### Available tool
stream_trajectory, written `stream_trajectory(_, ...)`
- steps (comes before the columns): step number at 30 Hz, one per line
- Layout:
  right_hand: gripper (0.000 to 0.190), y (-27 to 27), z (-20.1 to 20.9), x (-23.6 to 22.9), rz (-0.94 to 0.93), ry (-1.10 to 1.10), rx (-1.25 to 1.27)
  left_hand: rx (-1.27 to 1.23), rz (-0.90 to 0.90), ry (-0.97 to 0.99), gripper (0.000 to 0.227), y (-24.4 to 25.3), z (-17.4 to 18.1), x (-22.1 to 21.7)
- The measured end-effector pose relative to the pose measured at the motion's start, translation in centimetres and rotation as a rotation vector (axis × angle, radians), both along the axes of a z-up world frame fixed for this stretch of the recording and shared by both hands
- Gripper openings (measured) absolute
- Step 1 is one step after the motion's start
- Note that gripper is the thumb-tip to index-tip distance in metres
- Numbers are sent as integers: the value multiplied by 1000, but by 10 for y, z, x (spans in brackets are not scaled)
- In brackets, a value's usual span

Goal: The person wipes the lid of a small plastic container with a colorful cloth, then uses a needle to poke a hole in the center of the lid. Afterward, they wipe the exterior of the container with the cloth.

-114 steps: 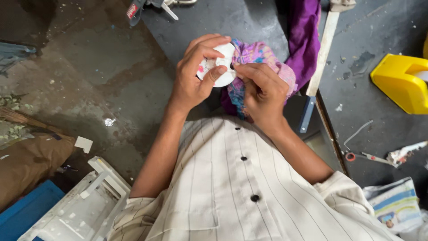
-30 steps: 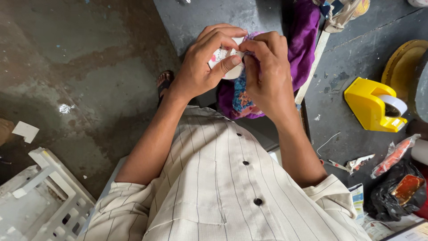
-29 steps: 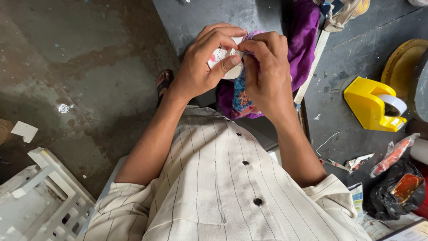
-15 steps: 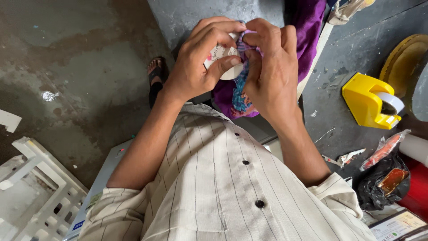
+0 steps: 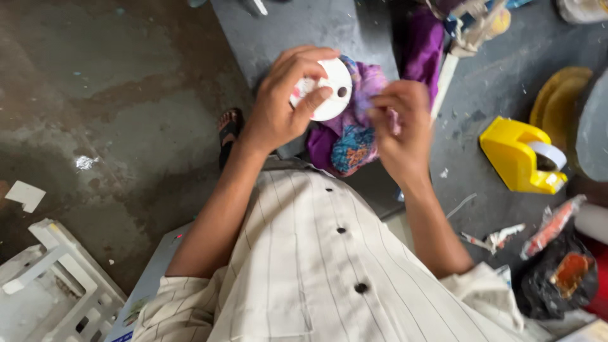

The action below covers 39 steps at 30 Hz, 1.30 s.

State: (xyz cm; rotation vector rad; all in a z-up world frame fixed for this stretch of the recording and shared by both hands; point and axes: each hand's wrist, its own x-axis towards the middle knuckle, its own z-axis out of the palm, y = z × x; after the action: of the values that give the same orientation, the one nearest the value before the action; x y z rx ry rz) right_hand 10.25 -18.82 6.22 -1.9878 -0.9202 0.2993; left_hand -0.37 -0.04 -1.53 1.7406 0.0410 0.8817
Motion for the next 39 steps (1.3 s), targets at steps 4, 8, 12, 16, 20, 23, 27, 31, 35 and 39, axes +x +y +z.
stream_trajectory(4,27,-15,-5,-32,-23,73,165,-18,13,5,30,-14,-3,-4)
stream_trajectory(8,37,11,-14,-54,3,-406,-59,-40,1,6,32,-9,-1,0)
stream_trajectory(12,37,22,-14,-58,5,-609,-114,-7,7,-1,31,-8,-2,-1)
stream_trajectory(16,32,17,-8,-56,-40,-699,-178,-5,-16,10,30,-5,0,-1)
stream_trajectory(20,28,8,-16,-50,-72,-644,-202,-38,-36,18,30,-6,-3,-3)
stream_trajectory(23,25,0,-24,-42,-100,-676,-226,-32,-20,25,29,-7,-1,-2)
stream_trajectory(27,29,-19,-18,-16,-244,-328,-113,1,-12,-25,26,-6,5,-1)
stream_trajectory(31,15,-28,-15,-11,-238,61,171,-14,4,6,25,-9,2,-8)
stream_trajectory(35,10,-14,-25,-21,-209,48,190,9,20,-13,26,-8,0,0)
stream_trajectory(39,10,-8,-33,-19,-238,136,200,-19,2,-18,24,-9,-1,-3)
